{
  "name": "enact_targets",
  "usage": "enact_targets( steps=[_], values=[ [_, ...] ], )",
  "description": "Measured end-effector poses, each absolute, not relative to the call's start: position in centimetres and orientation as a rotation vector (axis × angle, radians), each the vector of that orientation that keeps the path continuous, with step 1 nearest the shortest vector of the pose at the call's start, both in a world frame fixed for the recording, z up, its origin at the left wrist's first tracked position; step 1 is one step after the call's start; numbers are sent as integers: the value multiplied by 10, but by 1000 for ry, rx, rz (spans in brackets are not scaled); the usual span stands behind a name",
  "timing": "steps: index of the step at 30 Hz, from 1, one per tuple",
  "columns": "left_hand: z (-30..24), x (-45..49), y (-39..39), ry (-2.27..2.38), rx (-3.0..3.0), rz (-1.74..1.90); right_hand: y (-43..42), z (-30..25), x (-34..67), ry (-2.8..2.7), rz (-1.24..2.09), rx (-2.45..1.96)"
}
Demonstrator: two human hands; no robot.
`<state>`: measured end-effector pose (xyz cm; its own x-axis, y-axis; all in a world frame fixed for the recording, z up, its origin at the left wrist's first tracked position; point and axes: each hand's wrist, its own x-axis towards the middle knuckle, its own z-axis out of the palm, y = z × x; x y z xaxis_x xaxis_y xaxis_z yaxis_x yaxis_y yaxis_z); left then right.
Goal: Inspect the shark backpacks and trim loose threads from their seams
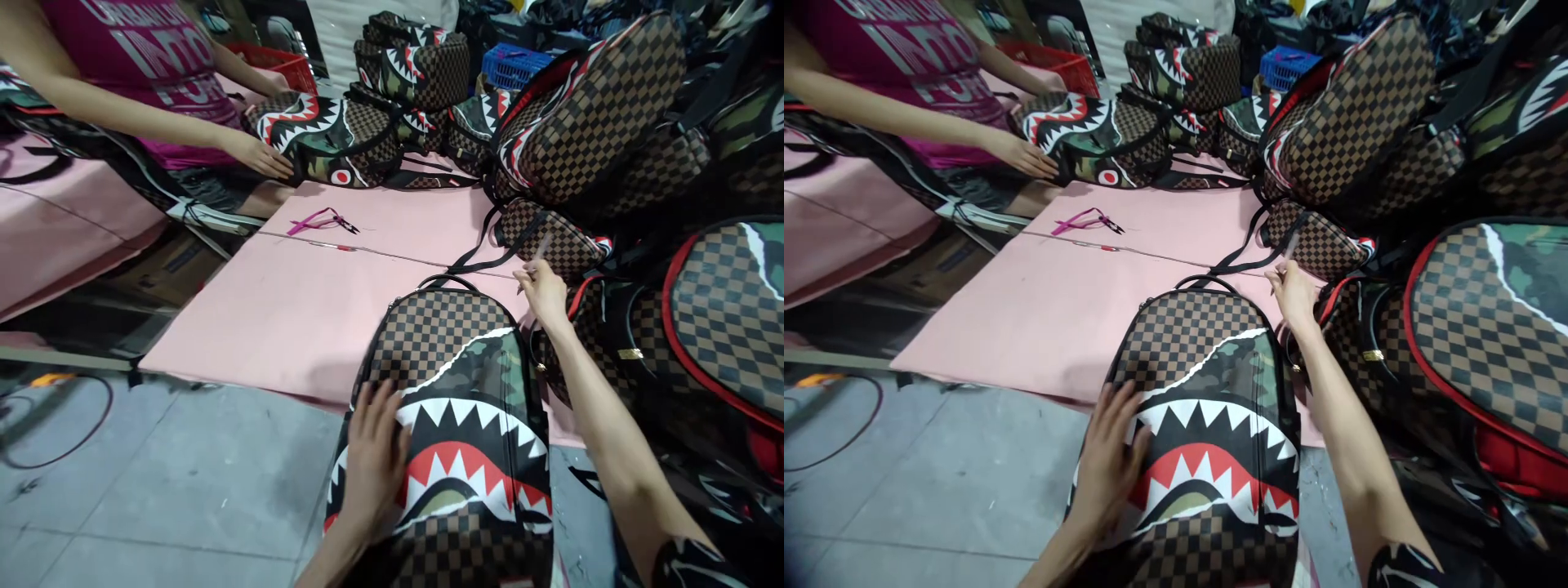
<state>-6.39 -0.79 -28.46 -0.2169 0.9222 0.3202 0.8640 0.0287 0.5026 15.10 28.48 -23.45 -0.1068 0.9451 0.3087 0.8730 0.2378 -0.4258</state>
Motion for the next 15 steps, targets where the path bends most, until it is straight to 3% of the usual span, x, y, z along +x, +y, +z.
enact_targets(
  steps=[5,15],
  values=[
    [-314,-107,-18,2323,1446,858,371,-272,97,-2715,139,-1669],
    [-316,-108,-7,2457,1293,810,446,-305,-43,-3016,156,-1292]
  ],
)
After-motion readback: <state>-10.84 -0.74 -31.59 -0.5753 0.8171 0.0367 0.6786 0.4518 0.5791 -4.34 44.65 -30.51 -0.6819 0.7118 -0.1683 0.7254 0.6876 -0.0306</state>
